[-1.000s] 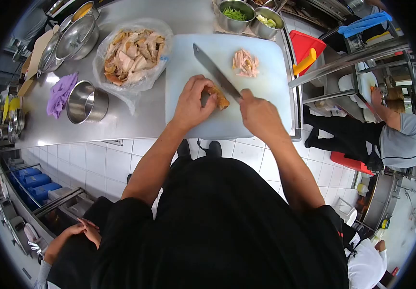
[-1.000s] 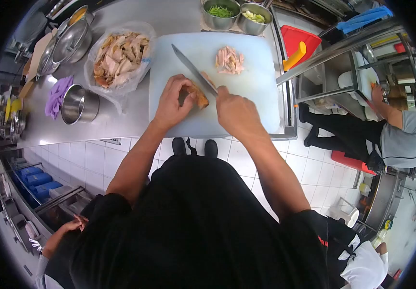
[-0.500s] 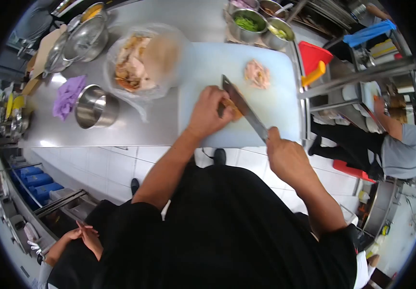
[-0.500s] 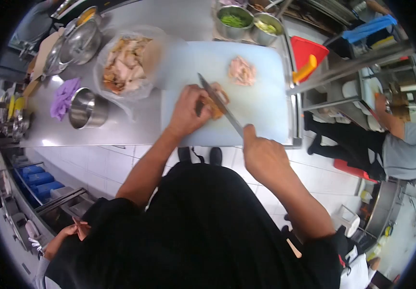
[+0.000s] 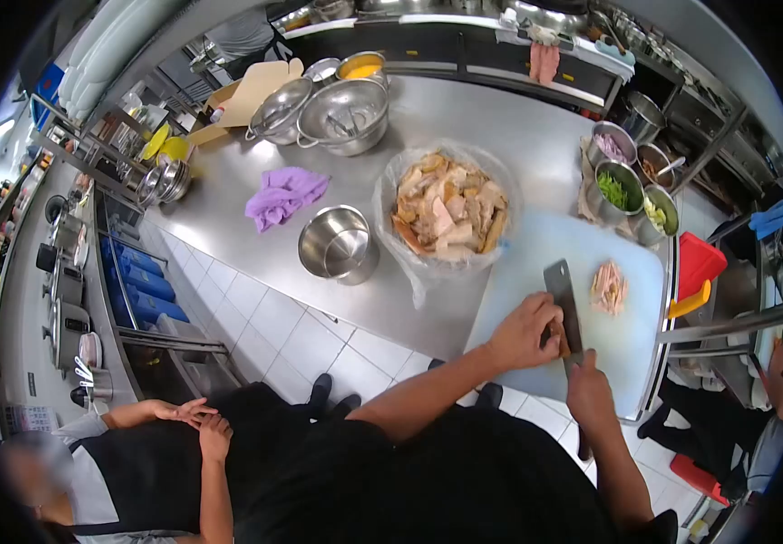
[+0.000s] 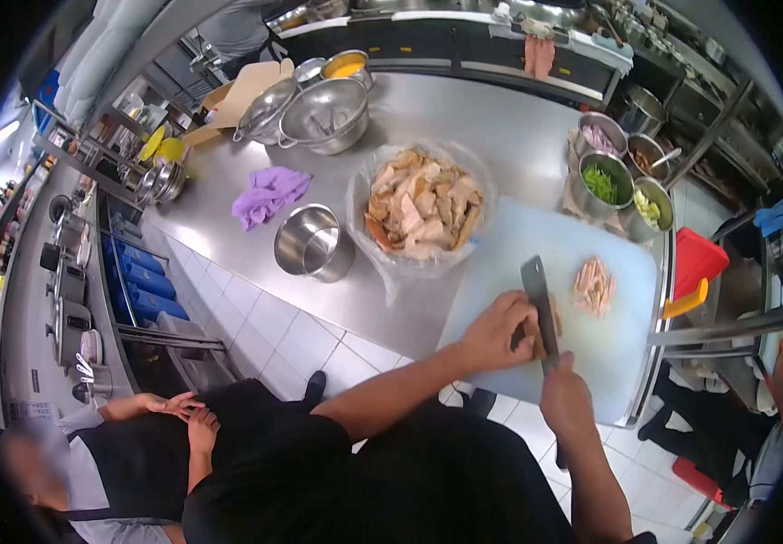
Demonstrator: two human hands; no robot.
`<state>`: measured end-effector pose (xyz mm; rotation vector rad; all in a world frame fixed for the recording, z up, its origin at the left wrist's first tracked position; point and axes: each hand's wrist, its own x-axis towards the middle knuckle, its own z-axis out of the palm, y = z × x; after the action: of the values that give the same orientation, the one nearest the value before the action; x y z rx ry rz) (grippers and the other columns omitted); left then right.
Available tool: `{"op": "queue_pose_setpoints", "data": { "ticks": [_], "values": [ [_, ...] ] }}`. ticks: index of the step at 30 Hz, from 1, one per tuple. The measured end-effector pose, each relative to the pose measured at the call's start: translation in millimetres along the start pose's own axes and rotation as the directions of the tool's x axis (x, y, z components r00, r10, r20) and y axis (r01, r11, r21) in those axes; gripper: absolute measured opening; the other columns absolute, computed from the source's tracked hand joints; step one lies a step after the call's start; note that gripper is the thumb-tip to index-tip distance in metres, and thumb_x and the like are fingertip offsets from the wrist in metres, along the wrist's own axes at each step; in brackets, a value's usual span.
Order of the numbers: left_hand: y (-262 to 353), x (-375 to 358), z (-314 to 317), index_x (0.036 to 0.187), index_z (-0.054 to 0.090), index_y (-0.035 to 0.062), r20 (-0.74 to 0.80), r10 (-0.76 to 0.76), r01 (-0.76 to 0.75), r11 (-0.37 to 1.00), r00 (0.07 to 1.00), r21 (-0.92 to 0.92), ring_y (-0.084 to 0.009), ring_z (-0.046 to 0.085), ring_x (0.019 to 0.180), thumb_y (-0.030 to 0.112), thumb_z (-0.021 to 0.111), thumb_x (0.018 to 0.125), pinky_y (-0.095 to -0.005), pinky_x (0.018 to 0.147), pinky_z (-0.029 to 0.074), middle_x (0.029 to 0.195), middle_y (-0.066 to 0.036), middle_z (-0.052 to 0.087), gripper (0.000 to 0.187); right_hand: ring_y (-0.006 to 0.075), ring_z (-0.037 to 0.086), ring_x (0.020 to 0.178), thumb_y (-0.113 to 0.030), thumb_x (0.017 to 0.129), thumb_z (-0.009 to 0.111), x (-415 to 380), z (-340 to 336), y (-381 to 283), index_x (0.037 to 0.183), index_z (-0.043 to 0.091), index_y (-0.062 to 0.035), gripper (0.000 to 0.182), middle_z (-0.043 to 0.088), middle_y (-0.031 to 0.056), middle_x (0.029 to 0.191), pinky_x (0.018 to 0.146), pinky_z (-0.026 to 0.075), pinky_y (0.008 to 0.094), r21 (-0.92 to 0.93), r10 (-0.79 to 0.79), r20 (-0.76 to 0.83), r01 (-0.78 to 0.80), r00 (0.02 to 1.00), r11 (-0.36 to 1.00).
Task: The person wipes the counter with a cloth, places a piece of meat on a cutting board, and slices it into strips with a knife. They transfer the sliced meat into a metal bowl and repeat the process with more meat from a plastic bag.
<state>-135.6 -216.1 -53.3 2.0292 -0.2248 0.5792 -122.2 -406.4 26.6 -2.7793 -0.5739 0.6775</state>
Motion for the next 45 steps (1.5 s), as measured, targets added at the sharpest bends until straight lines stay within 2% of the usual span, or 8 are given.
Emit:
{"op": "queue_pose_setpoints", "data": {
  "ticks": [4,8,14,20,23,27,39,45],
  "values": [
    [-13,-7,5,0.107,0.054,0.0071,0.079,0.065,-0.061,0.997,0.995,-0.05,-0.0409,0.055,0.104,0.012,0.071,0.072,-0.0484,0.094,0.048,0.103,-0.019,0.057,0.039,0.0498,0.068,0.077,-0.016,0.101,0.038,3,26,6,0.128,0.04,0.0077,0.037,0.069,0.0319,0.083,0.071,0.052,0.0593,-0.03,-0.122,-0.065,0.121,0.99,0.992],
    [-5,-14,-6,0.11,0.054,0.0051,0.079,-0.009,0.009,1.0,0.997,-0.005,-0.0419,0.056,0.106,0.012,0.071,0.076,-0.0479,0.094,0.048,0.111,-0.021,0.057,0.039,0.0415,0.072,0.074,-0.009,0.097,0.045,-8,33,-9,0.113,0.045,0.0025,0.02,0.071,0.0255,0.081,0.067,0.058,0.0515,-0.127,-0.16,-0.169,0.139,0.973,0.982],
    [3,-19,-10,0.115,0.055,0.0047,0.058,-0.005,0.003,0.999,0.998,0.048,-0.0388,0.058,0.107,0.007,0.069,0.079,-0.0434,0.093,0.049,0.117,-0.021,0.056,0.039,0.0383,0.074,0.075,-0.011,0.097,0.046,-12,32,-14,0.109,0.047,-0.0002,0.016,0.072,0.0253,0.084,0.066,0.059,0.0497,-0.07,-0.158,-0.187,0.148,0.969,0.987],
    [2,-20,-9,0.115,0.055,0.0047,0.076,0.015,-0.017,1.0,0.997,0.025,-0.0386,0.056,0.11,0.008,0.07,0.081,-0.0445,0.096,0.048,0.116,-0.019,0.056,0.037,0.0437,0.072,0.083,-0.019,0.099,0.049,-3,16,3,0.124,0.046,0.0009,0.032,0.072,0.0256,0.085,0.076,0.057,0.0537,0.027,-0.076,-0.105,0.079,0.992,0.996],
    [-1,-20,-8,0.115,0.056,0.0048,0.067,0.027,-0.031,0.997,0.997,0.065,-0.0395,0.055,0.112,0.01,0.071,0.081,-0.0456,0.099,0.046,0.115,-0.019,0.056,0.037,0.0499,0.068,0.079,-0.02,0.1,0.053,-9,12,13,0.126,0.045,-0.0012,0.033,0.069,0.0308,0.086,0.071,0.052,0.0589,0.2,-0.084,-0.208,0.126,0.974,0.972],
    [1,-19,-7,0.116,0.056,0.005,0.064,0.032,-0.04,0.992,0.997,0.116,-0.0404,0.055,0.113,0.013,0.072,0.082,-0.0459,0.101,0.045,0.116,-0.02,0.055,0.039,0.0494,0.067,0.083,-0.022,0.101,0.055,-25,18,17,0.131,0.045,-0.0002,0.038,0.069,0.0291,0.086,0.075,0.05,0.0593,0.258,-0.152,-0.252,0.218,0.956,0.941],
    [5,-15,-13,0.122,0.053,0.0048,0.143,0.004,-0.018,0.995,0.99,0.096,-0.0357,0.054,0.114,0.017,0.073,0.083,-0.0408,0.101,0.045,0.122,-0.018,0.052,0.046,0.0473,0.068,0.077,-0.026,0.101,0.055,-17,24,14,0.12,0.049,0.0001,0.033,0.069,0.0261,0.08,0.072,0.052,0.057,0.215,-0.095,-0.197,0.138,0.976,0.967],
    [-7,-18,-9,0.12,0.053,0.0047,0.138,-0.03,0.025,0.999,0.99,0.037,-0.0328,0.055,0.112,0.015,0.073,0.08,-0.0412,0.1,0.045,0.117,-0.017,0.053,0.046,0.0472,0.068,0.088,-0.029,0.101,0.056,-29,21,22,0.118,0.051,0.0005,0.035,0.07,0.0276,0.093,0.078,0.052,0.0566,0.332,-0.178,-0.264,0.262,0.948,0.906]
  ]
}}
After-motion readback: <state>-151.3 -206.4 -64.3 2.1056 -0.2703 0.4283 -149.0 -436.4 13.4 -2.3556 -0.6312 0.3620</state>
